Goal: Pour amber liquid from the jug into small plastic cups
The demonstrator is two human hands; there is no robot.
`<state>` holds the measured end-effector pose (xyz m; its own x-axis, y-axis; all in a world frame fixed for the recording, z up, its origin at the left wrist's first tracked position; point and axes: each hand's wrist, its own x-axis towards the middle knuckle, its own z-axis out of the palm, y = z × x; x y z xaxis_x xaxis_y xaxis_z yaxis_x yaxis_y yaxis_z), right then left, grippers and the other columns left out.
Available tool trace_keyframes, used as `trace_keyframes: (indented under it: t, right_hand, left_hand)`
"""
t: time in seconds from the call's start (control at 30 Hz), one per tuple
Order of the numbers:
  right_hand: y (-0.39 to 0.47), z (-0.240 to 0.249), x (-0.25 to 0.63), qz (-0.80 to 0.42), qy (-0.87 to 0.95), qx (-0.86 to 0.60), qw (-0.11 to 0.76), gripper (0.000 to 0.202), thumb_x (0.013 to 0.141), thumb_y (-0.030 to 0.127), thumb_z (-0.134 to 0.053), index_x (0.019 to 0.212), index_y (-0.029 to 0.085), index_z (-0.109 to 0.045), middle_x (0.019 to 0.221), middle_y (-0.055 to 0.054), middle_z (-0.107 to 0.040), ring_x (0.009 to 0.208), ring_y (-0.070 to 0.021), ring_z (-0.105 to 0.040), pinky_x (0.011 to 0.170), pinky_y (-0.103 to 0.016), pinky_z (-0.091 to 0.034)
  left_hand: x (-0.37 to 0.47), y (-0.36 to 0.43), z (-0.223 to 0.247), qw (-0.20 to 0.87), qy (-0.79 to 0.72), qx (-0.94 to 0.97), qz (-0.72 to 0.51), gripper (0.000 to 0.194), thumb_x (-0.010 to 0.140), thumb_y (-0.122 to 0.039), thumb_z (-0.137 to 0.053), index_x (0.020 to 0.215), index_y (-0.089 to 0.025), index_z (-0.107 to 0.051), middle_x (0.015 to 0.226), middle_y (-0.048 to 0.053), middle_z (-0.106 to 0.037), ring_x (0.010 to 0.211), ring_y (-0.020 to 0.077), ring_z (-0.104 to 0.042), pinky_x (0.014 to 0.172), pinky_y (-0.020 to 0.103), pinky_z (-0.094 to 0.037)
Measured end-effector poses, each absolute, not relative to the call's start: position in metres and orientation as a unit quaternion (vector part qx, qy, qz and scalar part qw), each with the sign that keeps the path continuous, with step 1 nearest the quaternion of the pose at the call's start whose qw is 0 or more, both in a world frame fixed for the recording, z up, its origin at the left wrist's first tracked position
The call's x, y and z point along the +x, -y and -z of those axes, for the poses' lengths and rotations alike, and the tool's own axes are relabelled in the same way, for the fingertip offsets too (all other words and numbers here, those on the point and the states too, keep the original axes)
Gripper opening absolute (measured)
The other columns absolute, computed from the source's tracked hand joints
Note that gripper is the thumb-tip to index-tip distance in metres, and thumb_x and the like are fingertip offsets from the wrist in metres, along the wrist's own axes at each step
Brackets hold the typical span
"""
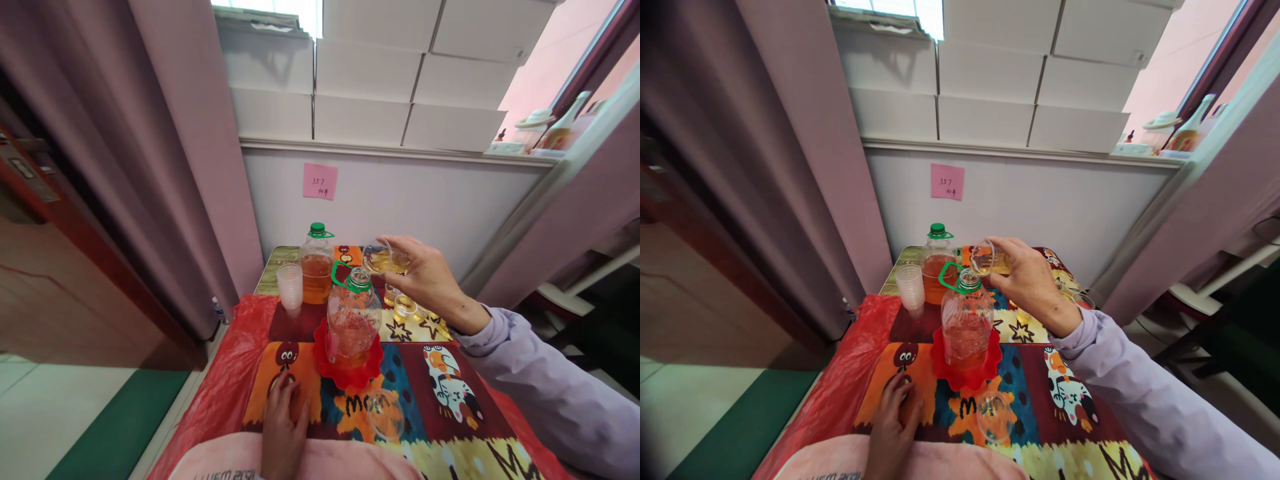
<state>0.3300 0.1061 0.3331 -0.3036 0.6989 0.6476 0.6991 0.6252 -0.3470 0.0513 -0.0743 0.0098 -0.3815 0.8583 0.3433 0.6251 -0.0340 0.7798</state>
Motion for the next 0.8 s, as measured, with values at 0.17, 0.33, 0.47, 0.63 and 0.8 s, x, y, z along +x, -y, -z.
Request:
trace_keyframes:
  t: [0.17,0.33,0.47,0.63,0.8]
  right_hand:
    - [-0.1061,-0.3337,0.3291,0.022,0.815,-0.427,0.392,0.059,0.077,0.017,-0.073,0.135,0.022,-0.075,0.128,-0.008,-0.081,0.109,-0.0289,-0.078,0.096,-0.046,-0.063]
    - [-0.1057,-0.3342,0.3274,0.035,0.820,-0.425,0.383,0.061,0.077,0.013,-0.071,0.136,0.023,-0.074,0.131,-0.007,-0.080,0.113,-0.0288,-0.077,0.098,-0.046,-0.063]
    - [-0.1043,-0.3350,0.3252,0.051,0.822,-0.433,0.366,0.064,0.076,0.011,-0.070,0.139,0.024,-0.072,0.134,-0.008,-0.079,0.114,-0.0296,-0.077,0.098,-0.047,-0.064]
    - [-0.1023,-0.3345,0.3222,0.081,0.824,-0.434,0.356,0.063,0.078,0.010,-0.068,0.140,0.025,-0.072,0.137,-0.008,-0.077,0.119,-0.0303,-0.076,0.096,-0.046,-0.066]
    - [-0.1023,-0.3335,0.3210,0.118,0.826,-0.431,0.345,0.063,0.079,0.008,-0.067,0.140,0.025,-0.071,0.139,-0.008,-0.077,0.123,-0.0304,-0.074,0.095,-0.046,-0.067]
  left_hand:
    - [0.0505,0.0738,-0.0062,0.111,-0.682,0.547,-0.473,0.036,0.097,-0.048,-0.061,0.114,-0.020,-0.076,0.145,0.019,-0.068,0.133,0.0395,-0.067,0.112,0.065,-0.056]
    - [0.0499,0.0741,-0.0039,0.110,-0.682,0.546,-0.474,0.035,0.097,-0.048,-0.062,0.115,-0.022,-0.076,0.145,0.018,-0.068,0.133,0.0402,-0.067,0.111,0.066,-0.056]
    - [0.0500,0.0733,-0.0030,0.103,-0.678,0.550,-0.476,0.035,0.097,-0.048,-0.061,0.115,-0.021,-0.076,0.144,0.019,-0.068,0.133,0.0401,-0.067,0.111,0.067,-0.056]
    - [0.0493,0.0726,-0.0020,0.094,-0.678,0.551,-0.478,0.036,0.097,-0.048,-0.062,0.114,-0.021,-0.077,0.144,0.019,-0.068,0.132,0.0408,-0.068,0.110,0.067,-0.057]
    - [0.0488,0.0733,-0.0030,0.091,-0.676,0.556,-0.475,0.036,0.097,-0.047,-0.062,0.115,-0.020,-0.077,0.144,0.019,-0.068,0.131,0.0405,-0.068,0.109,0.066,-0.058]
